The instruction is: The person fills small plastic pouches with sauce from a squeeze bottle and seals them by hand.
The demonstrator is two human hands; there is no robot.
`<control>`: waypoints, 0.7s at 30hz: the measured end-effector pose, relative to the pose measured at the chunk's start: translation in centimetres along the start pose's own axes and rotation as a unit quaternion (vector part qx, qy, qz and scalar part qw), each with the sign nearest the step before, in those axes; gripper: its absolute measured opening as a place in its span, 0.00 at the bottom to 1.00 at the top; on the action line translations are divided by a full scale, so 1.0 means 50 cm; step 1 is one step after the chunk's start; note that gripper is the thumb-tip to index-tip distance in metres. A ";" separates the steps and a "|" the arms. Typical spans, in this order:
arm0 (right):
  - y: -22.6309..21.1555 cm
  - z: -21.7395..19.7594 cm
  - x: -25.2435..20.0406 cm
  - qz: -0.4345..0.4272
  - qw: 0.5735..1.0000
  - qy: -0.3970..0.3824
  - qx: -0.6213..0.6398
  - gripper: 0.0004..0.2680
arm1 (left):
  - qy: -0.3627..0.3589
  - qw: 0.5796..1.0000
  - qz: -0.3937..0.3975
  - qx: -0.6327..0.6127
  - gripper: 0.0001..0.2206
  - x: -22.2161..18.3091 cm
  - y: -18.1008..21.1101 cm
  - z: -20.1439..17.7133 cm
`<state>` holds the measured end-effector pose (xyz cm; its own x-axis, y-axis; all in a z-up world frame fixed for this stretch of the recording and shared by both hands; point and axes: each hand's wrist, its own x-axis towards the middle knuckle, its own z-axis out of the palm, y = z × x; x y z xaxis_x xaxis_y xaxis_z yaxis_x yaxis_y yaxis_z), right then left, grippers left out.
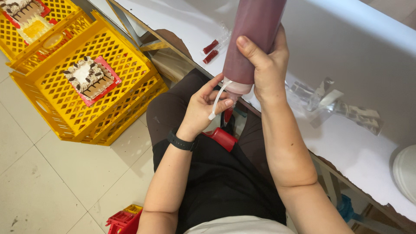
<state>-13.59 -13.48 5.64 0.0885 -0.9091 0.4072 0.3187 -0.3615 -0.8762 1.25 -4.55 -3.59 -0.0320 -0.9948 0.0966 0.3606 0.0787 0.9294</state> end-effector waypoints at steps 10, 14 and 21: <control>0.009 -0.008 0.005 0.034 0.999 0.013 0.027 0.23 | -0.003 1.000 -0.013 -0.011 0.36 0.000 0.009 0.008; 0.013 -0.018 0.012 0.075 0.995 0.038 0.045 0.24 | -0.039 0.998 -0.028 -0.030 0.36 -0.008 0.023 -0.003; 0.080 -0.074 0.050 0.170 0.963 0.077 0.195 0.24 | -0.072 0.996 -0.017 -0.049 0.35 -0.023 0.018 -0.054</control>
<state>-15.59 -17.99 2.19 0.1184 -0.9920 0.0443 0.6289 0.0403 -0.7764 4.15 -3.52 -3.82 -0.1761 -0.9767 0.1228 0.4469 0.0318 0.8940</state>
